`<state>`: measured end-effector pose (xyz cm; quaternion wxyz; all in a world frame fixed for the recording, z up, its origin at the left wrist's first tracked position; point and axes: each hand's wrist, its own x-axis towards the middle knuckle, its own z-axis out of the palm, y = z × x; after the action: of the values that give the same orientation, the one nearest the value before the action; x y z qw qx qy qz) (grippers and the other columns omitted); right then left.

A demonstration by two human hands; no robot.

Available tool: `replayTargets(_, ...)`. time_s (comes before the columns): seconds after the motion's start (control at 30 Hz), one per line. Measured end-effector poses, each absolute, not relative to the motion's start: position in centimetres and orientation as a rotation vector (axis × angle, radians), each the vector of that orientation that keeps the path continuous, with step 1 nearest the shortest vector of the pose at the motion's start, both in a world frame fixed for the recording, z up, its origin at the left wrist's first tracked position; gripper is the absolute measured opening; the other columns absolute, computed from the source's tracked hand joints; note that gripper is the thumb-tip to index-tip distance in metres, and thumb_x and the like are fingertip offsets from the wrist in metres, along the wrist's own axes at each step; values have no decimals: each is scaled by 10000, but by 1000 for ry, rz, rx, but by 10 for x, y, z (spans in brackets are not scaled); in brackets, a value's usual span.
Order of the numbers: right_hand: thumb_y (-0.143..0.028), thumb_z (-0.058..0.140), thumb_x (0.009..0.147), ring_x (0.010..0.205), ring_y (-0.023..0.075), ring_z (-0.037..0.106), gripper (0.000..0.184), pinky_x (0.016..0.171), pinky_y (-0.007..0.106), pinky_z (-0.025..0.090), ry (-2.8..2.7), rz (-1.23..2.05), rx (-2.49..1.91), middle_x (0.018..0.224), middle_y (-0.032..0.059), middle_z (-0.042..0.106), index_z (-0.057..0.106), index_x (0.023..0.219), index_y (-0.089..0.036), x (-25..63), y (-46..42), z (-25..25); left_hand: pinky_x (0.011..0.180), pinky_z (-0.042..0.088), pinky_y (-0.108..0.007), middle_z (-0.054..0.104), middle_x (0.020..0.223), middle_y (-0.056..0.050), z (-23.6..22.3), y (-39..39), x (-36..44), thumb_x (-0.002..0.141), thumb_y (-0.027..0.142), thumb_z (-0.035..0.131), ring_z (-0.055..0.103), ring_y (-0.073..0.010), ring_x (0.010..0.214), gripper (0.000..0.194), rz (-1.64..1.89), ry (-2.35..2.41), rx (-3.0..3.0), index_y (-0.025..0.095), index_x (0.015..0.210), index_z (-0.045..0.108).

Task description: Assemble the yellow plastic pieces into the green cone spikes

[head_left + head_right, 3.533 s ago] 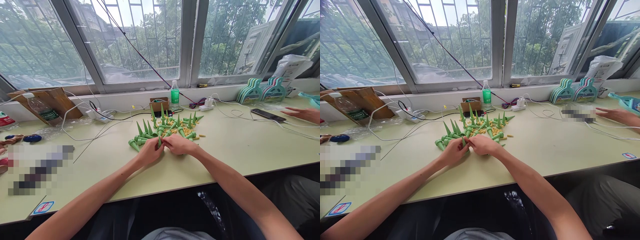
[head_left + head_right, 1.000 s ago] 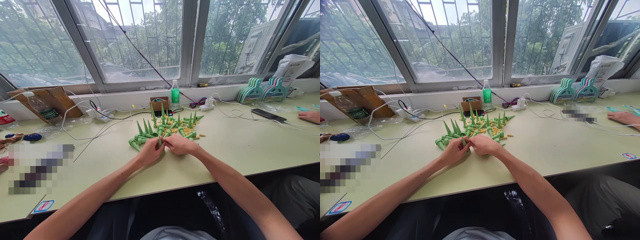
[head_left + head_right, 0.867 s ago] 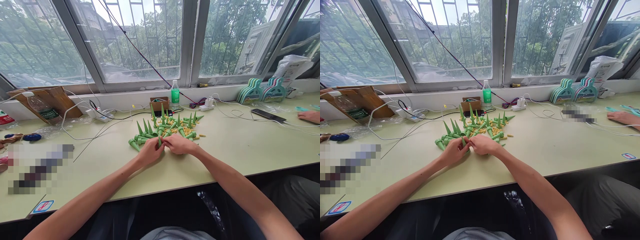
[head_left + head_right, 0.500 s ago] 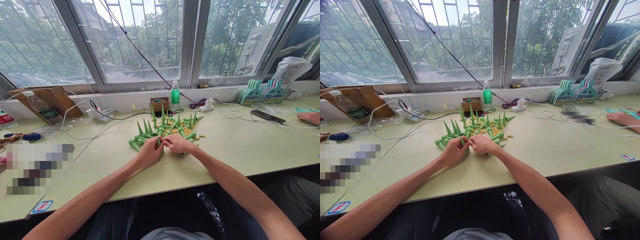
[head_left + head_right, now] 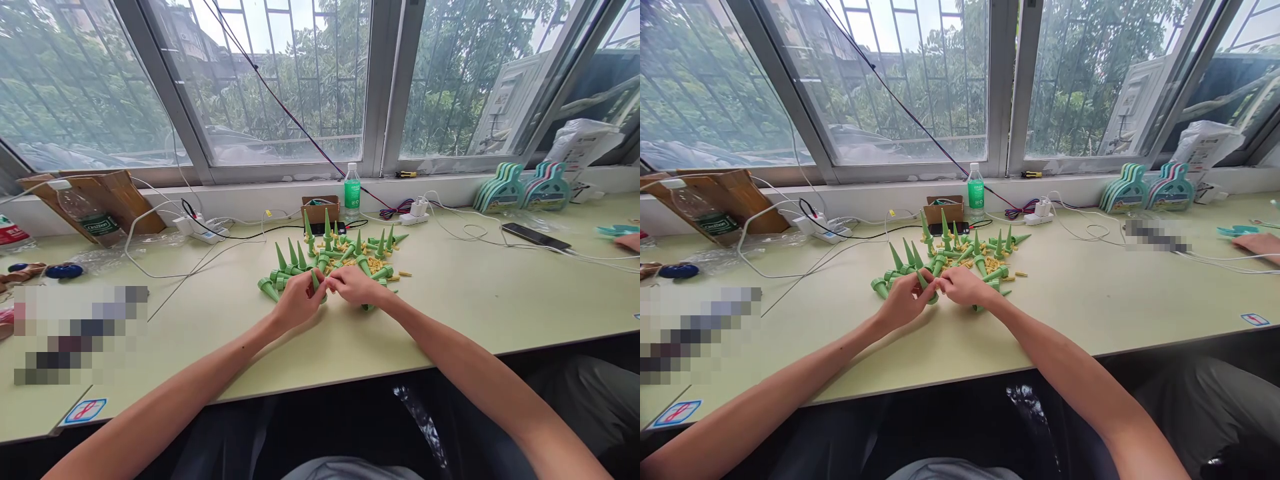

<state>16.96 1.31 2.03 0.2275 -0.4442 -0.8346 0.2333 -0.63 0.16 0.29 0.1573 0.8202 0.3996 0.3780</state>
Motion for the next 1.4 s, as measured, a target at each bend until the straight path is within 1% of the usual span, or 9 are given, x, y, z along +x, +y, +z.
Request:
replayTargets(0.27, -210, 379, 915, 581, 97, 422, 364, 590, 236, 276, -2270, 623, -1212, 574, -15, 494, 500, 577, -155, 168, 14, 17, 480, 364, -216, 609, 650, -23, 2, 2, -6, 904, 379, 490, 413, -83, 479, 297, 1119, 1143, 2334, 166, 706, 549)
replayTargets(0.4, -248, 368, 945, 581, 96, 418, 363, 583, 229, 277, -2227, 601, -1192, 595, -15, 503, 524, 630, -156, 167, 15, 15, 491, 387, -216, 632, 688, -33, 4, 3, -5, 898, 372, 498, 444, -83, 492, 298, 1155, 1142, 2318, 164, 689, 541)
replayTargets(0.53, -299, 327, 987, 601, 95, 424, 388, 601, 224, 282, -2218, 556, -1140, 631, -15, 516, 520, 680, -161, 167, 15, 13, 463, 373, -214, 613, 650, -15, 5, 4, -5, 887, 377, 518, 424, -73, 460, 279, 1190, 1184, 2243, 159, 719, 564)
replayTargets(0.67, -282, 324, 988, 580, 91, 391, 402, 601, 231, 259, -2256, 482, -1135, 594, -25, 469, 456, 627, -165, 166, 13, 14, 450, 355, -217, 573, 581, -4, 2, 5, -6, 876, 390, 532, 426, -80, 453, 284, 1213, 1218, 2216, 154, 722, 565)
replayTargets(0.77, -288, 319, 984, 563, 93, 351, 414, 589, 238, 243, -2273, 454, -1158, 573, -29, 427, 428, 603, -168, 166, 11, 16, 474, 372, -221, 577, 596, -8, 2, 4, -6, 881, 375, 527, 453, -89, 482, 271, 1220, 1196, 2258, 158, 722, 560)
replayTargets(0.87, -299, 309, 978, 558, 97, 335, 418, 579, 240, 239, -2266, 460, -1165, 560, -30, 395, 402, 590, -174, 166, 11, 17, 496, 380, -222, 564, 597, 8, 4, 1, -5, 897, 339, 514, 433, -84, 480, 225, 1212, 1148, 2340, 166, 766, 573)
replayTargets(1.07, -314, 317, 954, 539, 95, 290, 413, 558, 247, 226, -2212, 484, -1124, 536, -36, 330, 325, 563, -182, 167, 14, 14, 522, 394, -222, 606, 712, -8, 2, 2, -6, 923, 293, 488, 454, -76, 504, 210, 1235, 1029, 2483, 174, 759, 542)
replayTargets(1.27, -382, 319, 948, 511, 90, 254, 440, 533, 256, 215, -2150, 515, -1079, 517, -34, 299, 270, 557, -185, 168, 20, 8, 534, 399, -226, 580, 773, -7, 2, 3, -10, 932, 251, 474, 436, -67, 516, 139, 1193, 971, 2605, 174, 851, 556)
replayTargets(1.4, -442, 332, 952, 507, 88, 239, 484, 527, 262, 203, -2108, 484, -1080, 512, -33, 280, 253, 551, -183, 169, 22, 7, 559, 439, -228, 588, 818, -8, 4, 2, -9, 927, 247, 487, 474, -67, 544, 118, 1165, 990, 2568, 179, 880, 570)
